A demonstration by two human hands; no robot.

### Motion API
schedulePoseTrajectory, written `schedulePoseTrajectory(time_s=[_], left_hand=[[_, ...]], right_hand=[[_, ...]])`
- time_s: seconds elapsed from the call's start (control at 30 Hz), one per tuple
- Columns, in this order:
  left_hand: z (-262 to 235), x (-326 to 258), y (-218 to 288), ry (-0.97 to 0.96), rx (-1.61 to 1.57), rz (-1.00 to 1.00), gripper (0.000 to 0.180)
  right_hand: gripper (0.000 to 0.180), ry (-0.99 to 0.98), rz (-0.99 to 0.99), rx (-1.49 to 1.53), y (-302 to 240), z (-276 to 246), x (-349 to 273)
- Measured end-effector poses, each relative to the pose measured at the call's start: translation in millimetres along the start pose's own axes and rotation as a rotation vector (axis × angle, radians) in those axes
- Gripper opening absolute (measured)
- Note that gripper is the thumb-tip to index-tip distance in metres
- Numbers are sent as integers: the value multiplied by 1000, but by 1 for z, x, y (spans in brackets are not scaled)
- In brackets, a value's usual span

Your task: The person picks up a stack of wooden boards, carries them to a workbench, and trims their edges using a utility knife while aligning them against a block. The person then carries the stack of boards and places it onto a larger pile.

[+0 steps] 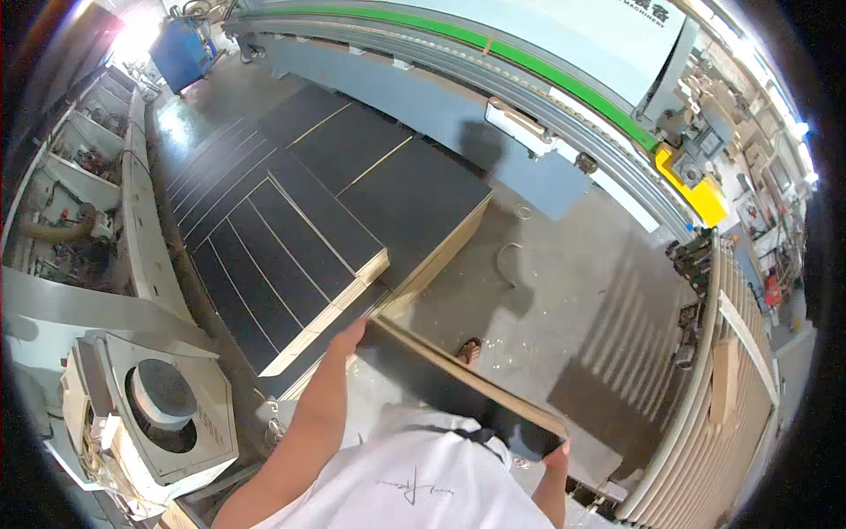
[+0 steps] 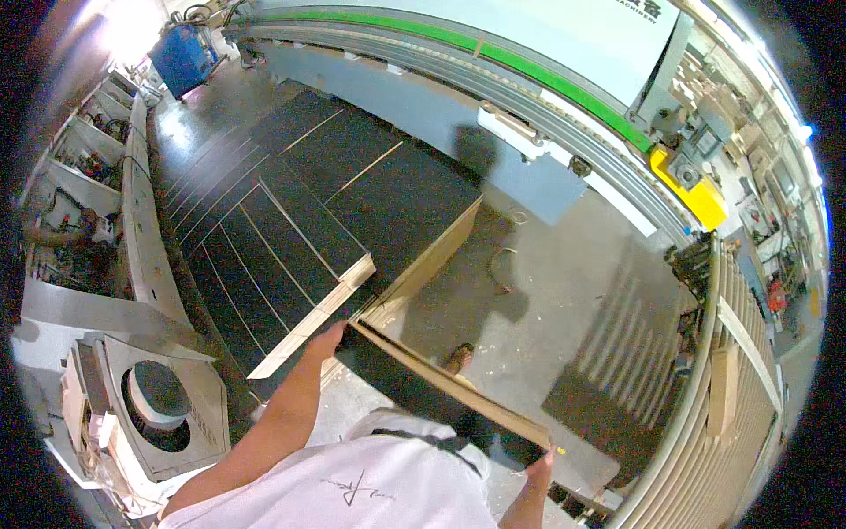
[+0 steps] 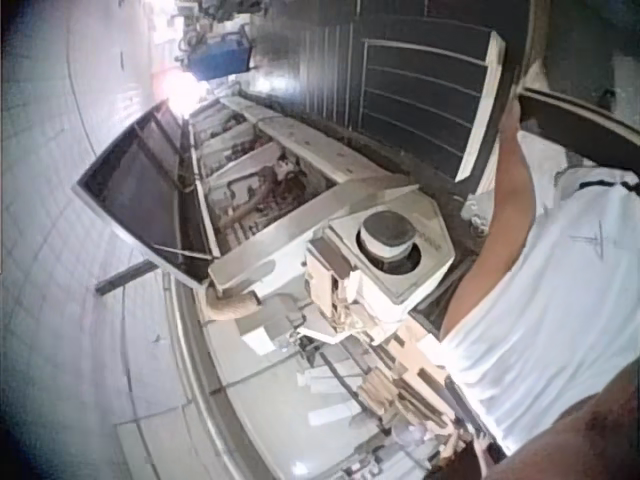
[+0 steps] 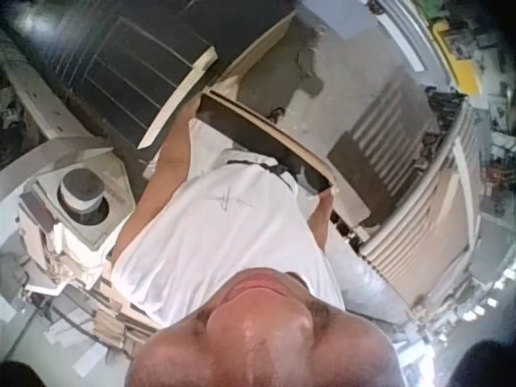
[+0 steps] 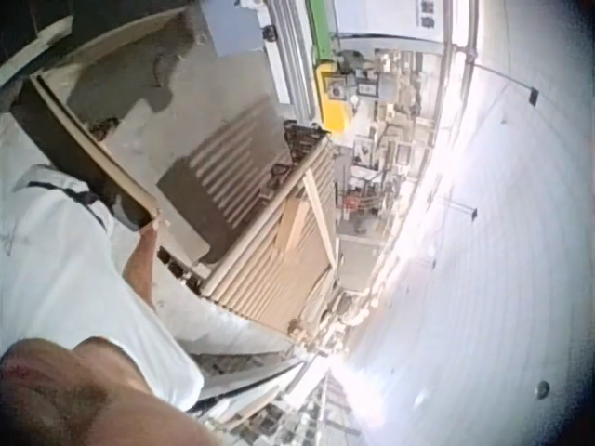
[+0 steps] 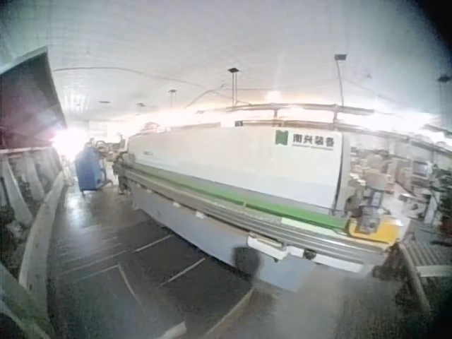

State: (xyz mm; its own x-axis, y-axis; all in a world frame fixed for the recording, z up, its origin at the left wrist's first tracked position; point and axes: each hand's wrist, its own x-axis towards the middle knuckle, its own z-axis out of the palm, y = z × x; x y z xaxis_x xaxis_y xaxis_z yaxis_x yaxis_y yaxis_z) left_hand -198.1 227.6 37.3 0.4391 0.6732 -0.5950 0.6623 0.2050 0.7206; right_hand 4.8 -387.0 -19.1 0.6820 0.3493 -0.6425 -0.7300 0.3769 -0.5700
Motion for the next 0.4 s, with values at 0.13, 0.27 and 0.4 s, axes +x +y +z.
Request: schedulePoseTrajectory(time_s=[0.13, 0.27, 0.4], left_hand=[[-10, 82, -5, -26, -377, -109, 43], [60, 66, 117, 385, 145, 57, 53], [53, 179, -39, -64, -758, -252, 54]], right_hand=[[51, 19, 257, -174, -88, 116, 108], [53, 439, 205, -311, -151, 102, 187], [68, 54, 103, -383, -238, 248, 246]])
